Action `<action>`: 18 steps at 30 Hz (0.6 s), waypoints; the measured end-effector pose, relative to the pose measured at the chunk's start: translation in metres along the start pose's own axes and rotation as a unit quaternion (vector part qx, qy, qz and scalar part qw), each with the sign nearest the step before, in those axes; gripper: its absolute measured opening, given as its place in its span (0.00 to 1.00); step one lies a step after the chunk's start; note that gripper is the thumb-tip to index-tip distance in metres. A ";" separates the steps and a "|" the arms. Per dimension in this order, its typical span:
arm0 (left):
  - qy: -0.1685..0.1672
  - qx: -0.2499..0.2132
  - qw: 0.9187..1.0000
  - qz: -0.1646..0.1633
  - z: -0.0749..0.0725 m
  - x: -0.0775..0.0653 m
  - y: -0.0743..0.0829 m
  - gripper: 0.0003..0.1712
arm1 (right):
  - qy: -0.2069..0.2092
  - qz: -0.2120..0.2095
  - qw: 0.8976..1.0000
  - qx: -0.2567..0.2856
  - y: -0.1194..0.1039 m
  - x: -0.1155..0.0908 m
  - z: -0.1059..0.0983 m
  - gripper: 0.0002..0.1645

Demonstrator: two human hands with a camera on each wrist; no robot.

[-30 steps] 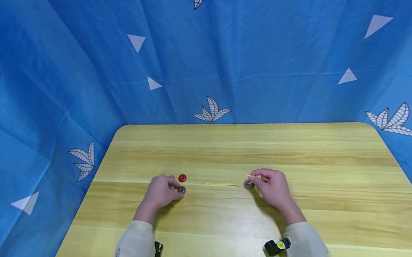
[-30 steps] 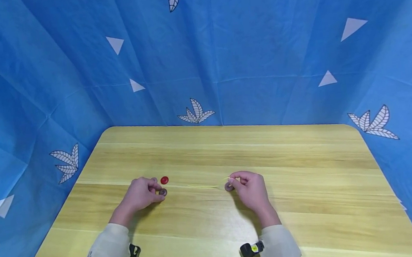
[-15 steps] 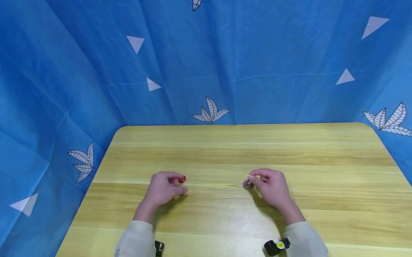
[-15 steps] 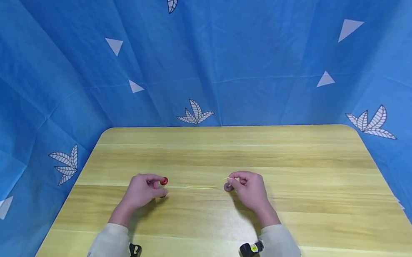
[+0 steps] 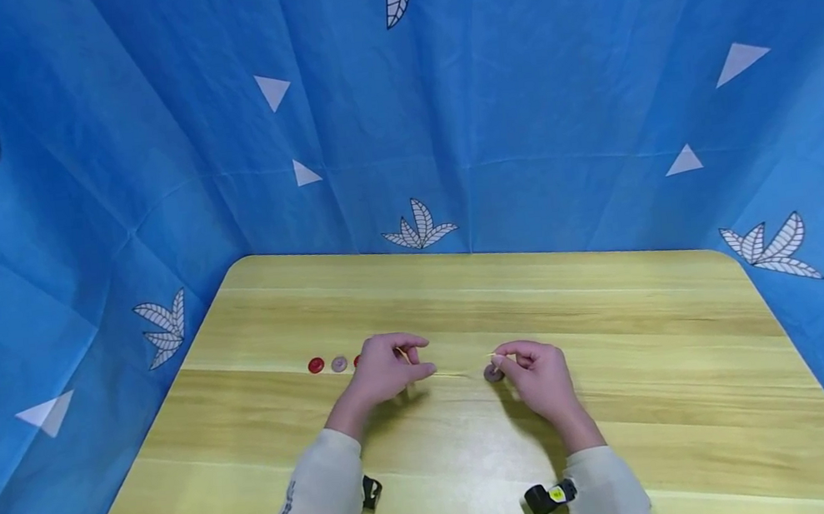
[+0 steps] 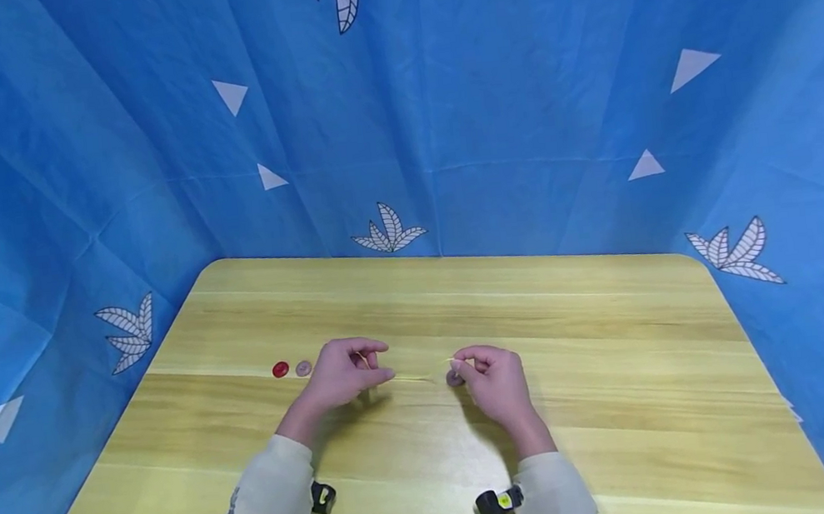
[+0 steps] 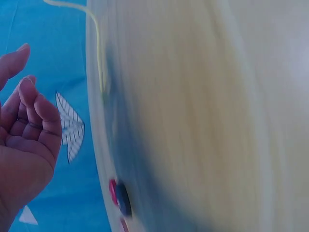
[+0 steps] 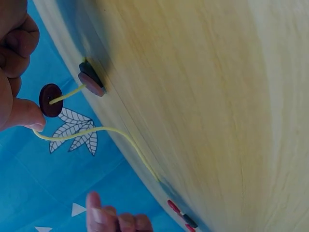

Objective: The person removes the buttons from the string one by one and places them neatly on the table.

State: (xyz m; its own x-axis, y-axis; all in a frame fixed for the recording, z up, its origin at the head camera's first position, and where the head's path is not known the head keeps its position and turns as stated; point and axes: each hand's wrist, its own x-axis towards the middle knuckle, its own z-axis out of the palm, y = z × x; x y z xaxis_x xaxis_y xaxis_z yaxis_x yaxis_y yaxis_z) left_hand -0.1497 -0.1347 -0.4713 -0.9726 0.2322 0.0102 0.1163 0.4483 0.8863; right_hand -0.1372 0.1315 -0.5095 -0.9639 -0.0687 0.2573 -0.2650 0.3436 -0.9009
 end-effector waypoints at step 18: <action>-0.021 -0.016 0.999 0.034 0.065 0.016 0.019 0.14 | 0.007 -0.001 1.000 0.000 -0.032 -0.004 -0.005 0.02</action>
State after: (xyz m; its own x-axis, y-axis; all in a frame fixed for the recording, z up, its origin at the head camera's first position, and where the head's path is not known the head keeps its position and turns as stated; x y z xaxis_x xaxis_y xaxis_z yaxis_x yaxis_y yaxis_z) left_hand -0.1503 -0.0663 -0.4843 -0.9533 0.2976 0.0511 0.1741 0.4036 0.8982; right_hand -0.1250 0.1248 -0.4797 -0.9631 -0.0561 0.2631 -0.2661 0.3435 -0.9007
